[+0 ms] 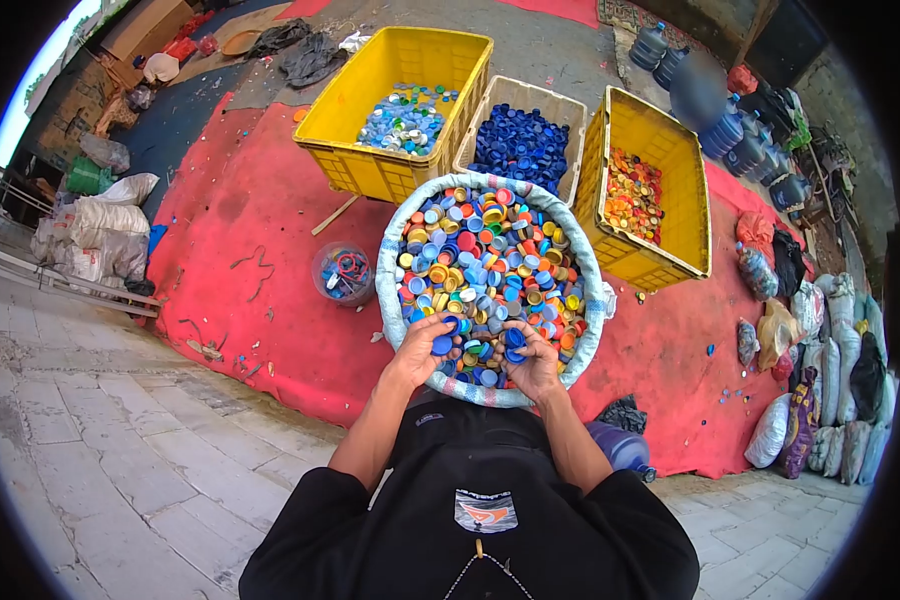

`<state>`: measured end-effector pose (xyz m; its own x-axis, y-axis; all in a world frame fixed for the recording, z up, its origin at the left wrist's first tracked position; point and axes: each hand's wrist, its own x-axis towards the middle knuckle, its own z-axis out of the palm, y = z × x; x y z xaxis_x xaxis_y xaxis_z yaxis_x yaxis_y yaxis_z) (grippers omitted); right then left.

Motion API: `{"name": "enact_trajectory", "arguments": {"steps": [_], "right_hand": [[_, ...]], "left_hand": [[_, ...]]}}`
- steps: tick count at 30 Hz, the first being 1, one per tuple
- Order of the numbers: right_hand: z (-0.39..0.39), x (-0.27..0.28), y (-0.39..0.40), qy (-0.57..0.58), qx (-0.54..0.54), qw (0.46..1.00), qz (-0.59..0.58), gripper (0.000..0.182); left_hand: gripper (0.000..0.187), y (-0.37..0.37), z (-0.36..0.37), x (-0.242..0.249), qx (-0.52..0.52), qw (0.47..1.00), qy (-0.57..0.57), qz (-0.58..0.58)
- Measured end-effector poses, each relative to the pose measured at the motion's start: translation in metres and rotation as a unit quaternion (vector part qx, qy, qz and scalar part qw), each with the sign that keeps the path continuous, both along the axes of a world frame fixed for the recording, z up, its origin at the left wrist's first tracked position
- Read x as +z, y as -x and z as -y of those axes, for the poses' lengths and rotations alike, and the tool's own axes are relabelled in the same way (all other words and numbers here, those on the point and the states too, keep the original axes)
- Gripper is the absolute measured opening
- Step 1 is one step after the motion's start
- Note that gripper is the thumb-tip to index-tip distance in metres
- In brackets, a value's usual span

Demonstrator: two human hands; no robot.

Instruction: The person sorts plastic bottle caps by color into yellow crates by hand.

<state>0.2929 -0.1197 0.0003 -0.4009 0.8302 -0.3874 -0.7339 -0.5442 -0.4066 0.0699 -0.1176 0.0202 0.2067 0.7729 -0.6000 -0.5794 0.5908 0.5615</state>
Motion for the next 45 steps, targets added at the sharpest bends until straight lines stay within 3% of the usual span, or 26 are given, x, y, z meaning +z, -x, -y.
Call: {"name": "enact_trajectory", "arguments": {"steps": [3,6,8,11,16,18,21,24,25,26,27,29,31,34,36,40,41,44,45], "right_hand": [[0.0,0.003,-0.001,-0.004,-0.009,1.0,-0.017,0.053],[-0.001,0.009,0.001,0.024,-0.049,0.998,-0.011,0.055],[-0.002,0.001,-0.003,0.028,-0.059,0.998,-0.022,0.065],[-0.004,0.001,-0.004,0.038,-0.081,0.996,-0.006,0.076],[-0.02,0.008,-0.003,0.042,-0.094,0.994,0.048,0.078],[-0.033,0.008,-0.004,0.037,-0.098,0.992,0.066,0.078],[-0.088,0.032,-0.006,0.003,-0.094,0.99,0.105,0.07],[-0.174,0.077,-0.007,-0.17,-0.126,0.97,0.12,0.05],[-0.199,0.091,-0.006,-0.139,-0.174,0.962,0.156,0.044],[-0.216,0.101,-0.008,-0.177,-0.178,0.953,0.167,0.048],[-0.223,0.119,-0.004,-0.157,-0.218,0.944,0.189,0.062],[-0.219,0.112,-0.003,-0.165,-0.252,0.92,0.251,0.069],[-0.202,0.102,-0.005,-0.165,-0.235,0.91,0.298,0.079],[-0.154,0.054,-0.013,-0.123,-0.163,0.913,0.353,0.059],[-0.116,0.018,-0.014,-0.147,-0.118,0.837,0.513,0.05],[-0.057,-0.006,-0.001,-0.178,-0.057,0.756,0.628,0.042],[-0.05,-0.008,0.002,-0.201,-0.023,0.708,0.677,0.041],[-0.04,-0.012,0.017,-0.293,-0.011,0.636,0.714,0.041],[-0.044,-0.015,0.022,-0.346,-0.005,0.585,0.734,0.044]], "left_hand": [[0.02,-0.008,-0.004,-0.008,0.022,0.992,0.001,0.126],[0.026,-0.017,-0.011,-0.015,0.023,0.984,-0.005,0.179],[0.037,-0.021,-0.015,-0.013,0.03,0.977,0.002,0.21],[0.048,-0.026,-0.025,-0.007,0.025,0.978,-0.01,0.209],[0.056,-0.033,-0.057,-0.012,0.018,0.987,-0.016,0.16],[0.056,-0.033,-0.083,-0.022,0.015,0.98,-0.02,0.198],[0.044,-0.047,-0.148,0.002,-0.016,0.976,-0.064,0.206],[0.035,-0.065,-0.237,0.029,-0.001,0.962,-0.149,0.231],[0.042,-0.07,-0.254,0.052,0.039,0.971,-0.153,0.178],[0.049,-0.074,-0.263,0.077,0.077,0.977,-0.157,0.125],[0.056,-0.072,-0.268,0.088,0.064,0.979,-0.16,0.111],[0.068,-0.067,-0.261,0.101,0.055,0.982,-0.173,0.054],[0.064,-0.056,-0.239,0.085,0.047,0.979,-0.196,0.043],[0.043,-0.03,-0.196,0.048,0.035,0.979,-0.198,-0.015],[0.032,-0.017,-0.159,0.028,0.041,0.98,-0.18,-0.075],[0.022,0.001,-0.096,-0.009,0.059,0.98,-0.135,-0.132],[0.023,0.004,-0.082,-0.014,0.059,0.979,-0.129,-0.147],[0.023,0.008,-0.048,-0.019,0.065,0.976,-0.112,-0.175],[0.023,0.008,-0.038,-0.021,0.07,0.976,-0.105,-0.175]]}}
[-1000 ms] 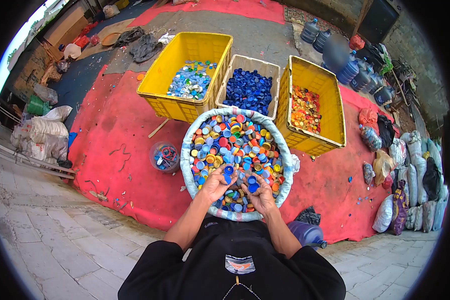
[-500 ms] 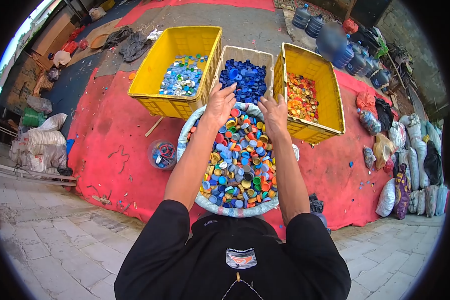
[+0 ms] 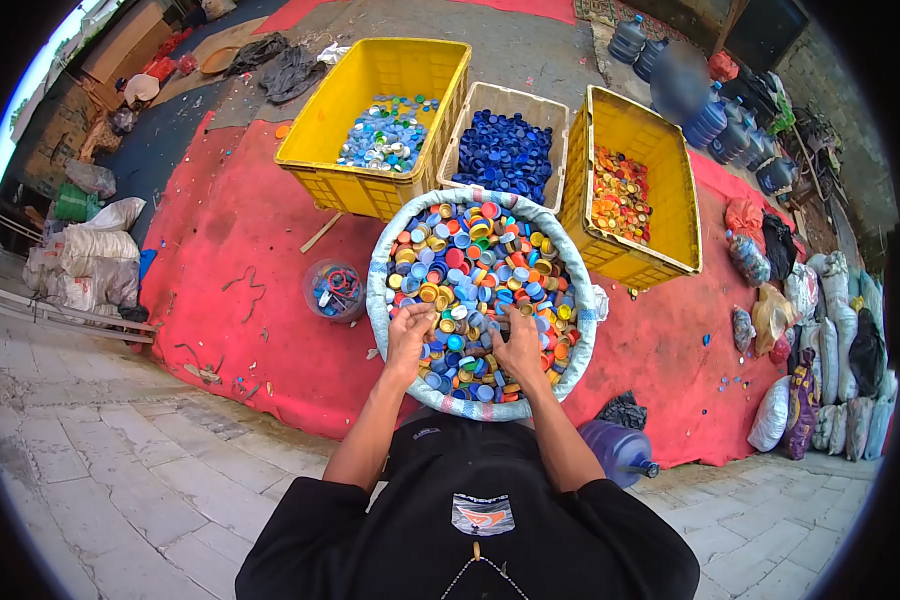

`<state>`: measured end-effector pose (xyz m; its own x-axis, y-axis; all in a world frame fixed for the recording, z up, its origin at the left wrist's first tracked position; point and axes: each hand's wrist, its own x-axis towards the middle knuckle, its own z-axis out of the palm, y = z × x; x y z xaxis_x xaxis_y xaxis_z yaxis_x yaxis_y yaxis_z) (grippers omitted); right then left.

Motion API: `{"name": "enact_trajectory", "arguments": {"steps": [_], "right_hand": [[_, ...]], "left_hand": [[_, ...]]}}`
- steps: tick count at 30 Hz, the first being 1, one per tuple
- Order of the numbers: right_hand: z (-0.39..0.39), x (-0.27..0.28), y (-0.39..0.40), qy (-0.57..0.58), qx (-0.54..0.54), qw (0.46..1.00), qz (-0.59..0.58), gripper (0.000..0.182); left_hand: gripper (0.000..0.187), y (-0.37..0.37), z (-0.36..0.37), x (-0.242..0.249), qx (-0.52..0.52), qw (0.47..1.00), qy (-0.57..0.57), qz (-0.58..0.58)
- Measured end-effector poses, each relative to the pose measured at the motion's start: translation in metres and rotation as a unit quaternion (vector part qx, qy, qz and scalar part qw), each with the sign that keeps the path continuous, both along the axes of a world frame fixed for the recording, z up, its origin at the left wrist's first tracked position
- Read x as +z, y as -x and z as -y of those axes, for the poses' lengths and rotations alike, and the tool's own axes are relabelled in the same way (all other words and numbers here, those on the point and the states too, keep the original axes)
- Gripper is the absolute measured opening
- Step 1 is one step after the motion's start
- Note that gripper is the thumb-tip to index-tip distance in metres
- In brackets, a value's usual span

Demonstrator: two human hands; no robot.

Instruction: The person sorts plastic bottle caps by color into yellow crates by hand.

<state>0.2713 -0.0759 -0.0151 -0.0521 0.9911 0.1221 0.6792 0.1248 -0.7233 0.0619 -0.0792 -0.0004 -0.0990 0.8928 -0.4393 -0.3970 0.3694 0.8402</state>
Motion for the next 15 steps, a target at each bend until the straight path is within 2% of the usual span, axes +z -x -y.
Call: {"name": "enact_trajectory", "arguments": {"steps": [7,15], "right_hand": [[-0.011,0.002,0.018,-0.019,0.087,0.991,0.099,0.053],[-0.016,-0.012,0.018,0.002,0.065,0.992,0.106,0.056]], "left_hand": [[0.02,-0.002,0.037,-0.005,0.029,0.999,0.015,-0.005],[0.019,-0.008,0.047,-0.003,0.023,0.999,0.027,-0.024]]}}
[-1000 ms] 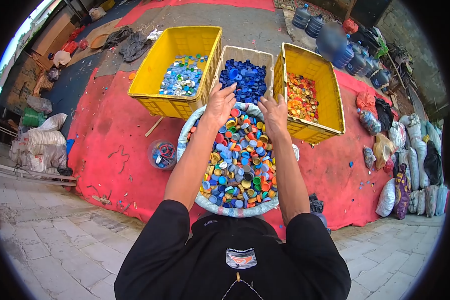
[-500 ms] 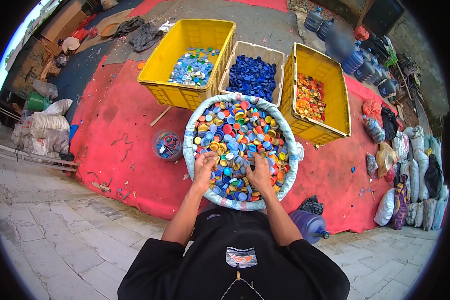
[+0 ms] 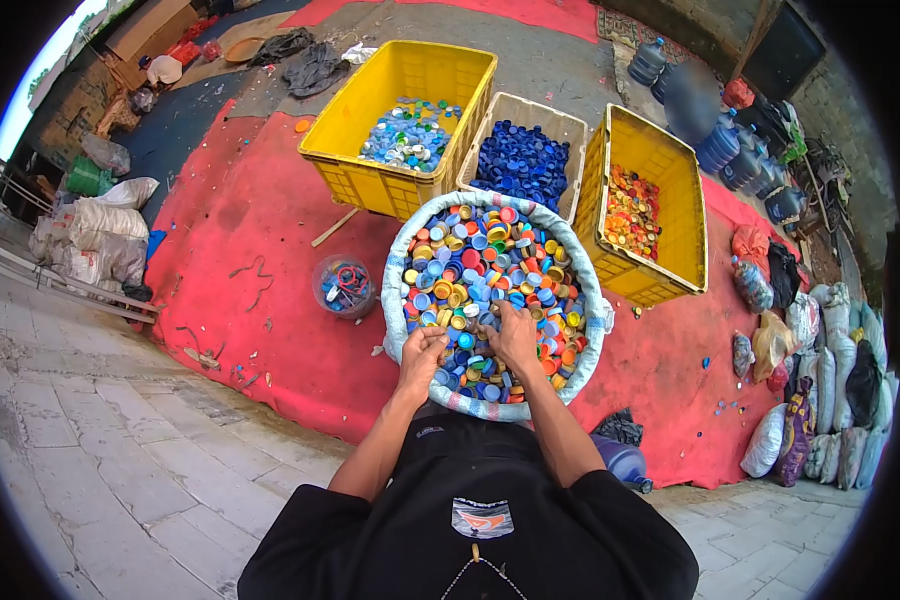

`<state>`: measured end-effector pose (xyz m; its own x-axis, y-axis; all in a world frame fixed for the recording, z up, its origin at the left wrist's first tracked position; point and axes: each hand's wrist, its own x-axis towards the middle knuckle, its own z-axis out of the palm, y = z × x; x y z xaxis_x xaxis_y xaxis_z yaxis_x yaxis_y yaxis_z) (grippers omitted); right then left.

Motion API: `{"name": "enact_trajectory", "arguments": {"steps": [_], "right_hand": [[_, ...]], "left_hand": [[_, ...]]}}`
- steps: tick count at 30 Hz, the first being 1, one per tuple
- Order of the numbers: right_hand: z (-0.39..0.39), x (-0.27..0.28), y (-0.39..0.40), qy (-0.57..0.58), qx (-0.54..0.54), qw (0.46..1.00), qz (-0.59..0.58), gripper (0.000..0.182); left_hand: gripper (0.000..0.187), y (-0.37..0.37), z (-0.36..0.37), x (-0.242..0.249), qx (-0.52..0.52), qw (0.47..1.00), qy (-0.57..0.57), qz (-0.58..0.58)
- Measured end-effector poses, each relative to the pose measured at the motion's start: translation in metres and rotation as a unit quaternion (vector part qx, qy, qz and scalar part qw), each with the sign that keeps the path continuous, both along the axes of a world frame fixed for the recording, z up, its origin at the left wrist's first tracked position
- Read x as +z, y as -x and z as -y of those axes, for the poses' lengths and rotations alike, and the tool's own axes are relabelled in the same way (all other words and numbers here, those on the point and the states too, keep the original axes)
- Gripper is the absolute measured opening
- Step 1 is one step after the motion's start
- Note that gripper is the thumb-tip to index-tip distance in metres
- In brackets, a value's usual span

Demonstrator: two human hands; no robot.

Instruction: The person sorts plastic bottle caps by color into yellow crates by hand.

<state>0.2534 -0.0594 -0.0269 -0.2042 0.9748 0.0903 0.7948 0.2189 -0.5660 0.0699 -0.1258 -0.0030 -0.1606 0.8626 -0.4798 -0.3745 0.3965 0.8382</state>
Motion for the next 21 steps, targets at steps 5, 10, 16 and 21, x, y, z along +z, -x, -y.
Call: {"name": "enact_trajectory", "arguments": {"steps": [5,10,16,21], "right_hand": [[-0.005,-0.004,0.0,0.017,-0.028,0.998,-0.054,0.061],[-0.001,0.02,-0.012,0.114,-0.118,0.943,-0.288,0.06],[0.018,0.025,-0.047,0.188,-0.155,0.712,-0.658,0.037],[0.04,0.022,-0.068,0.216,-0.117,0.595,-0.765,0.009]], "left_hand": [[0.02,-0.005,-0.004,0.002,-0.028,0.999,-0.007,-0.022],[0.026,-0.009,-0.011,-0.006,-0.045,0.99,-0.054,-0.122],[0.033,-0.013,-0.031,-0.011,-0.147,0.903,-0.161,-0.37],[0.036,-0.024,-0.049,-0.009,-0.202,0.836,-0.236,-0.452]]}}
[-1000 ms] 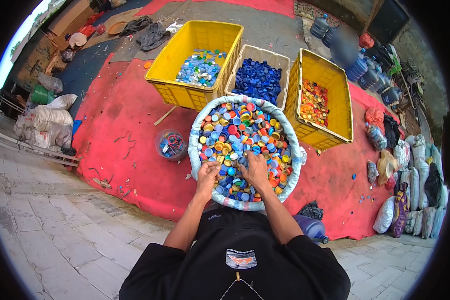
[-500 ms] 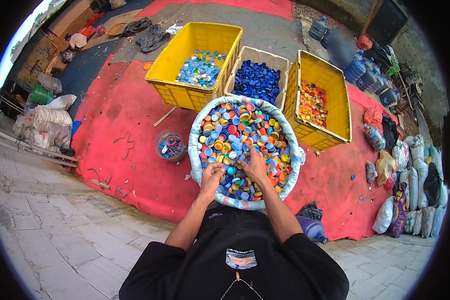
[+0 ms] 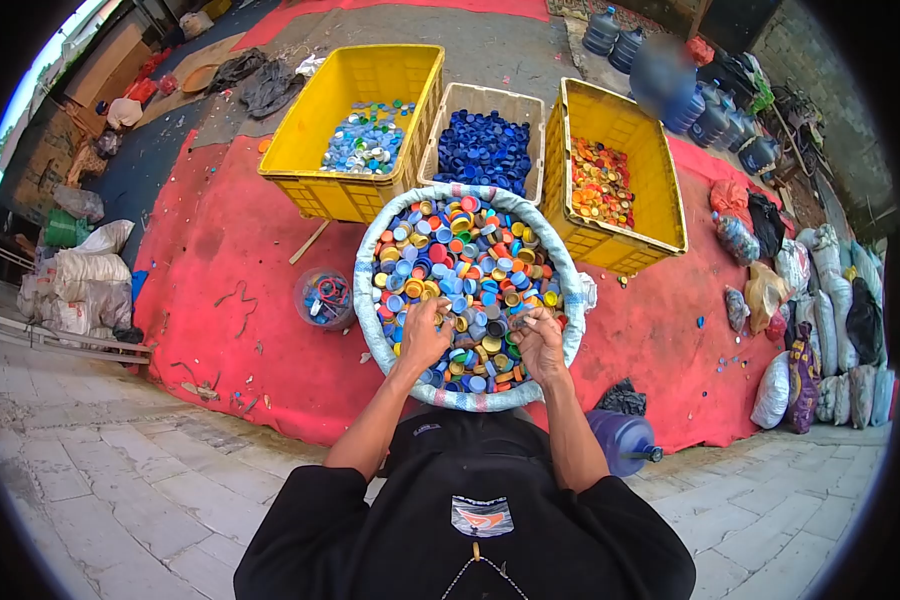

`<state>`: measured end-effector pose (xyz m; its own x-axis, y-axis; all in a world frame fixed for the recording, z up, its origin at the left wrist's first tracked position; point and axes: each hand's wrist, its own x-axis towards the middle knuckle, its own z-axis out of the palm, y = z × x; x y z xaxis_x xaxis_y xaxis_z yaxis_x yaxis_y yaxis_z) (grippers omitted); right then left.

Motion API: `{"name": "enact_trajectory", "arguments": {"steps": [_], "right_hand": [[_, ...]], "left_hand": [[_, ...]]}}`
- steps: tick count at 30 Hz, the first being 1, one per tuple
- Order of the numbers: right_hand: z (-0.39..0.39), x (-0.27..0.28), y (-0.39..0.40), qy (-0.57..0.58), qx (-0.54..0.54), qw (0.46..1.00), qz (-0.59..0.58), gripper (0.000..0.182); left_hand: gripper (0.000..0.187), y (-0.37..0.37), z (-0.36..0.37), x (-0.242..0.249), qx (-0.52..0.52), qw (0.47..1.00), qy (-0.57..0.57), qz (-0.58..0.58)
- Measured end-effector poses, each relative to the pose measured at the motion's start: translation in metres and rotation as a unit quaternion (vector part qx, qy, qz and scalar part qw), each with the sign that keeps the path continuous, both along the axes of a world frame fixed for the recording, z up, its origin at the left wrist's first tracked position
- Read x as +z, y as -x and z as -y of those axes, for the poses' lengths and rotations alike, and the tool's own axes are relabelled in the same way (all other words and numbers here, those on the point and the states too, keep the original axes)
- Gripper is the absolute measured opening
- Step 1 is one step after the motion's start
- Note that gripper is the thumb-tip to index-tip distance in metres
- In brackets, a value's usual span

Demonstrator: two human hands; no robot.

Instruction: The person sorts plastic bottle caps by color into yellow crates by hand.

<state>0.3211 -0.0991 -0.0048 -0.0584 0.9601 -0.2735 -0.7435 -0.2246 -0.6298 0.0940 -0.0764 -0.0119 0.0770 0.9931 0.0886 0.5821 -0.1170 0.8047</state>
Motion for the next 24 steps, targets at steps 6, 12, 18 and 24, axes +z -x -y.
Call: {"name": "enact_trajectory", "arguments": {"steps": [6,12,18,24], "right_hand": [[0.017,-0.004,-0.002,0.042,-0.005,0.998,0.044,0.008],[0.022,0.002,-0.003,0.04,0.003,0.997,0.071,0.023],[0.024,0.002,-0.001,0.04,0.014,0.998,0.039,0.028],[0.023,-0.009,0.001,0.031,0.033,0.999,-0.018,0.025]], "left_hand": [[0.037,-0.006,-0.014,-0.007,-0.06,0.986,-0.07,-0.139],[0.047,-0.011,-0.02,-0.006,-0.087,0.972,-0.099,-0.197],[0.046,-0.013,-0.031,-0.011,-0.089,0.971,-0.103,-0.194],[0.038,-0.016,-0.039,-0.024,-0.067,0.974,-0.101,-0.194]]}}
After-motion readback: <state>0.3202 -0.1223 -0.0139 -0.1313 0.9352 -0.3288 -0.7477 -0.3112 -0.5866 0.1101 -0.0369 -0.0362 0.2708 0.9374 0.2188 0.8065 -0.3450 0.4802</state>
